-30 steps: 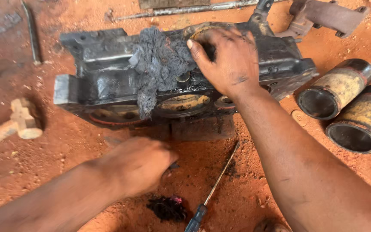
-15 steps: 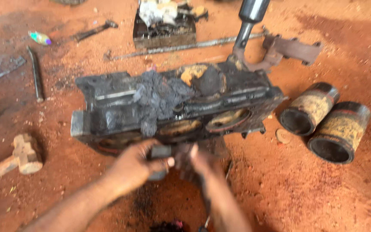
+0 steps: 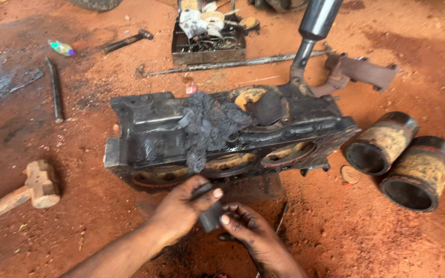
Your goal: The person uses a dark abrasive pad and a screwdriver to scrape and scrub heavy grime and carbon buildup from the surface of a disassembled engine cylinder head. The person works on the flat surfaces and crevices of the metal part, which is resting on a support on the ground.
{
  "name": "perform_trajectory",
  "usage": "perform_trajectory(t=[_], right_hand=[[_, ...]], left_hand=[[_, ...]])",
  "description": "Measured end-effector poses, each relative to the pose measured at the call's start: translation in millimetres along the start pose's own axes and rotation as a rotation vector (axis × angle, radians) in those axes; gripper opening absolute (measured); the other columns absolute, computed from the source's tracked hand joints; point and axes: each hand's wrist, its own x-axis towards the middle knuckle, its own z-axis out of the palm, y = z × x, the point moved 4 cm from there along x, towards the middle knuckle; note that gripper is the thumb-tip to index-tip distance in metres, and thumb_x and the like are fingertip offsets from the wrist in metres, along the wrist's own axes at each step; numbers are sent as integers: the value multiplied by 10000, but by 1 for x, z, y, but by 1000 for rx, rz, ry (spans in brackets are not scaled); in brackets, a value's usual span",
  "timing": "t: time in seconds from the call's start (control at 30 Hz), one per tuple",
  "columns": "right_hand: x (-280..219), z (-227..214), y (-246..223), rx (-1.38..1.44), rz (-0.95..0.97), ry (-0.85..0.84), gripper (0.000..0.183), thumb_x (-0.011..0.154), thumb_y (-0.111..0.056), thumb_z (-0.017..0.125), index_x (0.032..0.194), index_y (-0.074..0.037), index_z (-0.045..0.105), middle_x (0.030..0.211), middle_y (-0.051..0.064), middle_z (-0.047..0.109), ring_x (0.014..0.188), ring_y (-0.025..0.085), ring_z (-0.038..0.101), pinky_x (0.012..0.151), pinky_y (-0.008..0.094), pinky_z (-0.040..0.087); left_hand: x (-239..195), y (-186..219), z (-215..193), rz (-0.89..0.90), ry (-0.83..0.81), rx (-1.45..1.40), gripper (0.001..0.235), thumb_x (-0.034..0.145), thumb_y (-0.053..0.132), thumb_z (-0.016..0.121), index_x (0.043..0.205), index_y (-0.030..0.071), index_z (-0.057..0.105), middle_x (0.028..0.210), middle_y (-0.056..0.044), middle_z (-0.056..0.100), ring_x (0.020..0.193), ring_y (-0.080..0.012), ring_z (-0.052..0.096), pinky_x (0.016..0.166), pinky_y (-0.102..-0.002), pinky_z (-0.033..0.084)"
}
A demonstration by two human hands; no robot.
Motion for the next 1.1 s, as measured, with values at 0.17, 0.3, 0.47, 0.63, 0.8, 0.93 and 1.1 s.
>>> perform_trajectory(t=[0.17, 0.3, 0.47, 0.63, 0.8, 0.93, 1.1], right_hand=[[8, -7, 10, 7, -122, -13, 377, 729, -364, 845, 982, -108, 730, 1016, 61, 753, 1054, 252, 657, 988, 466, 519], [15, -19, 7, 90, -146, 89, 279, 725, -334, 848, 864, -130, 719, 947, 81, 756, 1008, 293, 659, 974, 505, 488], [13, -9, 12, 195, -42, 239, 243, 731, -293, 840, 853, -124, 715, 891, 71, 748, 1023, 295, 653, 1003, 505, 427], [20, -1, 21, 158, -21, 283, 227, 736, -269, 830, 874, -120, 727, 915, 55, 770, 1033, 258, 672, 1024, 495, 419], [21, 1, 16, 138, -96, 272, 208, 782, -271, 801, 944, -147, 759, 950, 76, 773, 997, 274, 676, 1005, 515, 487], [25, -5, 20, 109, -65, 339, 298, 751, -269, 820, 1037, -228, 749, 1010, 34, 799, 1058, 234, 691, 993, 471, 520], [47, -12, 28, -116, -211, 279, 313, 747, -299, 815, 1027, -159, 825, 994, 38, 830, 976, 262, 734, 933, 484, 601]], left_hand=[[-12, 9, 5, -189, -111, 247, 435, 980, 582, 518, 1088, 185, 660, 950, -76, 747, 927, -88, 680, 888, -318, 536], [-11, 14, 5, -199, -22, 131, 406, 898, 501, 603, 1135, 175, 645, 1014, -67, 757, 868, -205, 728, 827, -397, 641], [-16, 23, -6, -140, 217, 441, 463, 854, 407, 727, 1179, 116, 573, 1050, -65, 753, 902, -168, 767, 815, -349, 666], [0, 6, 5, -183, 120, 200, 306, 920, 346, 691, 1121, 120, 738, 1026, -71, 799, 913, -167, 750, 821, -337, 625], [3, -3, 5, -151, 132, 297, 285, 907, 310, 715, 1132, 137, 748, 1015, -53, 812, 882, -154, 757, 823, -329, 630], [-4, 6, 12, -144, 101, 462, 238, 927, 279, 693, 1120, 170, 779, 1014, -6, 812, 854, -101, 751, 808, -314, 630], [-13, 26, 12, -138, 86, 735, 270, 989, 261, 636, 1254, 240, 686, 946, -72, 794, 650, -189, 730, 577, -339, 632]])
